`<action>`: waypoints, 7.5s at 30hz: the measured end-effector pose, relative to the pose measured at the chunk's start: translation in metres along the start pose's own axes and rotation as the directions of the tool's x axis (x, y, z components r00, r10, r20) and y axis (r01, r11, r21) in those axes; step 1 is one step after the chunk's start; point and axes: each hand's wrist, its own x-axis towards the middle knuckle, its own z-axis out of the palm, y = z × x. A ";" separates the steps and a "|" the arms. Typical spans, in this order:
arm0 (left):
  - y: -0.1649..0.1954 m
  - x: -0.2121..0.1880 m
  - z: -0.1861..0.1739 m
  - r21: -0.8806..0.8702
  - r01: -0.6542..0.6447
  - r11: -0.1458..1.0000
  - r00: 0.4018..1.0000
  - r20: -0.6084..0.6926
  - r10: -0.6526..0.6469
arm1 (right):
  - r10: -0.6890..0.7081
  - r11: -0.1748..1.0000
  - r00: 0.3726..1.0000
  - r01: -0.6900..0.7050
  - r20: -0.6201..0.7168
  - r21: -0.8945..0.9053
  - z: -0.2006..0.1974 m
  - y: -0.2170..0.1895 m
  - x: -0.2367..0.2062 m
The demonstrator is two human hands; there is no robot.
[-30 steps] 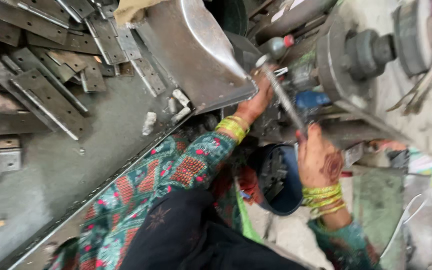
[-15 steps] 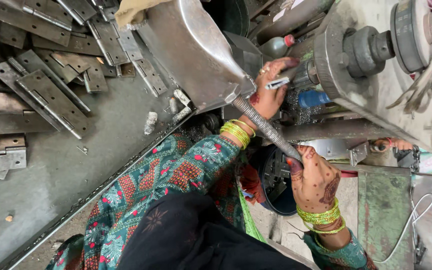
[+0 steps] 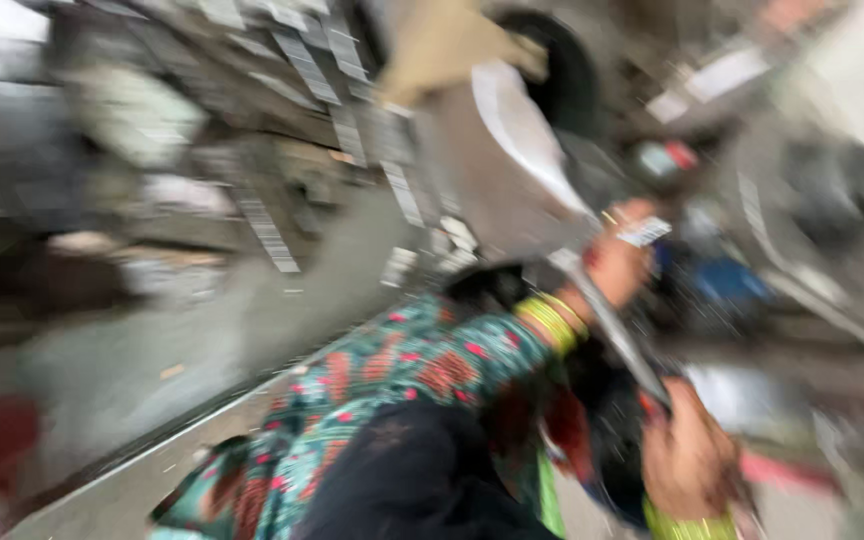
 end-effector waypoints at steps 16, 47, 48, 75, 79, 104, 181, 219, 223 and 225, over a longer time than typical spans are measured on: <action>-0.128 -0.102 -0.136 -0.570 0.809 0.145 0.566 0.821 0.076 | 0.356 0.773 0.759 -0.567 0.544 0.285 0.218 0.125 -0.029; -0.378 -0.115 -0.252 0.154 0.640 0.753 0.494 0.668 -0.557 | 0.155 0.764 0.679 -0.543 0.718 0.348 0.236 0.092 -0.040; -0.377 -0.114 -0.253 0.163 0.637 0.754 0.488 0.672 -0.558 | 0.158 0.765 0.674 -0.545 0.721 0.342 0.235 0.092 -0.040; -0.377 -0.109 -0.254 0.218 0.686 0.695 0.418 0.663 -0.621 | -0.331 -0.251 0.649 -0.761 0.685 0.599 0.242 0.056 -0.095; -0.386 -0.117 -0.245 0.222 0.743 0.631 0.375 0.643 -0.668 | -0.265 -0.174 0.604 -0.797 0.752 0.579 0.249 0.054 -0.096; -0.370 -0.075 -0.155 -0.274 0.931 0.241 0.363 0.628 -0.689 | -0.345 -0.579 0.754 -0.640 0.559 0.505 0.132 -0.015 0.013; -0.262 -0.126 -0.377 0.036 0.487 0.873 0.653 0.648 -0.391 | -0.517 -0.454 0.762 -0.630 0.390 0.630 0.336 -0.042 0.028; -0.265 -0.122 -0.366 0.041 0.438 0.898 0.606 0.724 -0.329 | -0.328 -0.448 0.760 -0.648 0.562 0.615 0.325 -0.041 0.020; -0.265 -0.121 -0.366 0.054 0.441 0.896 0.588 0.737 -0.334 | -0.291 -0.463 0.783 -0.618 0.550 0.635 0.328 -0.039 0.020; -0.265 -0.122 -0.366 0.057 0.447 0.893 0.579 0.742 -0.337 | -0.291 -0.456 0.785 -0.616 0.546 0.643 0.328 -0.039 0.020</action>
